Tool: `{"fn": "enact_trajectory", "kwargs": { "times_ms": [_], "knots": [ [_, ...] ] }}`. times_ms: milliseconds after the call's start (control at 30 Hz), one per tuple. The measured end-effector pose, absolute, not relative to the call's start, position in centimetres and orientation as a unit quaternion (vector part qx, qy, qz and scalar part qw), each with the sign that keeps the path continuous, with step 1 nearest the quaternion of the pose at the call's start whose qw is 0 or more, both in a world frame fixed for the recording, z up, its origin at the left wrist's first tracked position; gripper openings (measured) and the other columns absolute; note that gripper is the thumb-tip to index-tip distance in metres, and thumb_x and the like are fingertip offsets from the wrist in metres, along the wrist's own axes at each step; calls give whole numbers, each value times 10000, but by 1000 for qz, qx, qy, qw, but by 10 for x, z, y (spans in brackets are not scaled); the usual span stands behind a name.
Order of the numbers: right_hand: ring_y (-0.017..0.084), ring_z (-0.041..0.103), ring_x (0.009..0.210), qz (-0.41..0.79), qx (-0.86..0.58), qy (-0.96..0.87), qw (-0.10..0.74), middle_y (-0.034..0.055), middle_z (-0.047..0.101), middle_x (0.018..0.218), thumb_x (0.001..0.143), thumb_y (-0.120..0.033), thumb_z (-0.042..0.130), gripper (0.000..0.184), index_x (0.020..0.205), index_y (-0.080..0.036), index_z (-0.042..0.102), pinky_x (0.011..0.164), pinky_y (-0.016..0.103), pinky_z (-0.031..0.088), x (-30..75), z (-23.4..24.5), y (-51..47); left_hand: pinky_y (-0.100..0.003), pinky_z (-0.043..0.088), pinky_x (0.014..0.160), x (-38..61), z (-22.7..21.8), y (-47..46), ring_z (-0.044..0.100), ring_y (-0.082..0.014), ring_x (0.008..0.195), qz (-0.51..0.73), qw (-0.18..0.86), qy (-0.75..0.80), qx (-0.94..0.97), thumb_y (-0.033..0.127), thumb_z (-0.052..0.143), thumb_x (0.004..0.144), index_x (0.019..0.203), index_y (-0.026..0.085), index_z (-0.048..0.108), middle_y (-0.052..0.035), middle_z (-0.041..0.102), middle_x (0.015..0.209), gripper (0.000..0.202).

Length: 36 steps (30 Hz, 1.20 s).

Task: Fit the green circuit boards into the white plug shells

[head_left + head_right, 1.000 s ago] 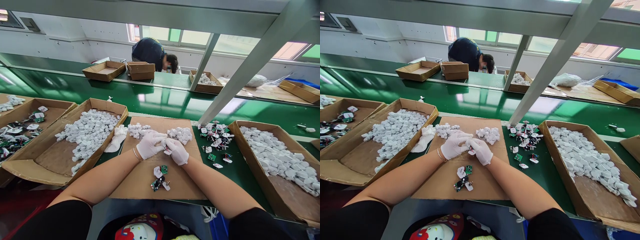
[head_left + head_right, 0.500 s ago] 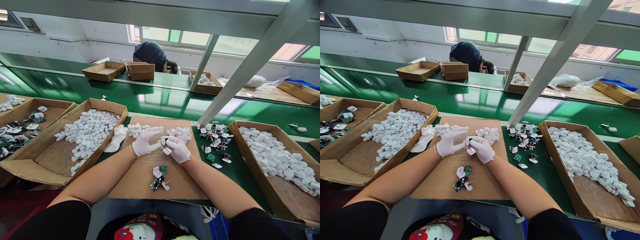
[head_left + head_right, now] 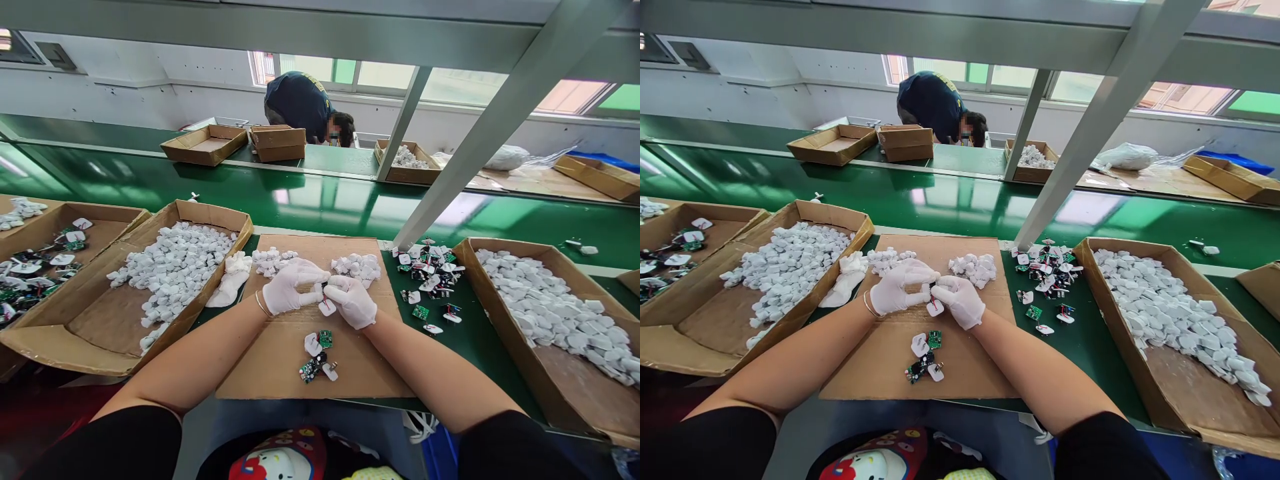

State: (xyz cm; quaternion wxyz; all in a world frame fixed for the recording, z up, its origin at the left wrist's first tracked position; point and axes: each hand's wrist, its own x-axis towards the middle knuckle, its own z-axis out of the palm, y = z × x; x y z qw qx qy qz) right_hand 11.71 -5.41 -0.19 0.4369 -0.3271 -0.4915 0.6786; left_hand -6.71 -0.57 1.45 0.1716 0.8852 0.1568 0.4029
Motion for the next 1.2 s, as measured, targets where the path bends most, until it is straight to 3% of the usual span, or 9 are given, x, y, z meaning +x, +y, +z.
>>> {"fn": "enact_trajectory", "kwargs": {
  "times_ms": [300, 433, 567, 700, 967, 1200],
  "knots": [
    [131, 544, 487, 676, -332, -491, 439, -8, 595, 549, 758, -338, 687, 196, 728, -161, 609, 501, 261, 404, 118, -11, -55, -399, 471, 935, -68, 9, -4, 628, -219, 1023, 351, 167, 137, 911, 331, 598, 875, 1222, 219, 606, -76, 698, 1077, 365],
    [122, 537, 533, 668, -337, -468, 470, 0, 614, 629, 760, -352, 680, 200, 748, -161, 624, 537, 264, 416, 116, -7, -51, -429, 442, 982, -65, 6, -9, 594, -242, 1102, 327, 168, 204, 907, 391, 504, 917, 1389, 220, 451, -99, 661, 1166, 505],
    [135, 559, 595, 608, -393, -464, 511, 9, 647, 678, 748, -369, 684, 220, 820, -161, 672, 596, 273, 444, 107, 0, -50, -536, 270, 1121, -59, 3, -22, 368, -336, 1362, 388, 133, 307, 859, 591, 410, 894, 1527, 173, 100, -175, 330, 1516, 819],
    [164, 607, 646, 573, -440, -472, 505, 23, 681, 699, 731, -379, 698, 234, 836, -170, 682, 627, 288, 472, 98, 3, -55, -567, 149, 1163, -50, 0, -32, 230, -399, 1426, 372, 150, 262, 878, 792, 338, 787, 1521, 128, -73, -212, 84, 1586, 1072],
    [185, 637, 730, 526, -464, -500, 509, 37, 712, 779, 713, -359, 690, 237, 854, -169, 678, 667, 295, 497, 98, 7, -61, -537, 113, 1192, -51, -1, -26, 88, -382, 1468, 360, 233, 192, 883, 805, 363, 765, 1515, 140, -111, -192, -11, 1595, 1109],
    [166, 606, 667, 569, -440, -470, 511, 23, 685, 736, 698, -367, 717, 252, 853, -177, 658, 600, 273, 472, 98, -2, -63, -568, 107, 1188, -50, 1, -29, 96, -394, 1464, 333, 230, 182, 896, 802, 372, 760, 1516, 134, -100, -212, -21, 1589, 1114]
  ]
}}
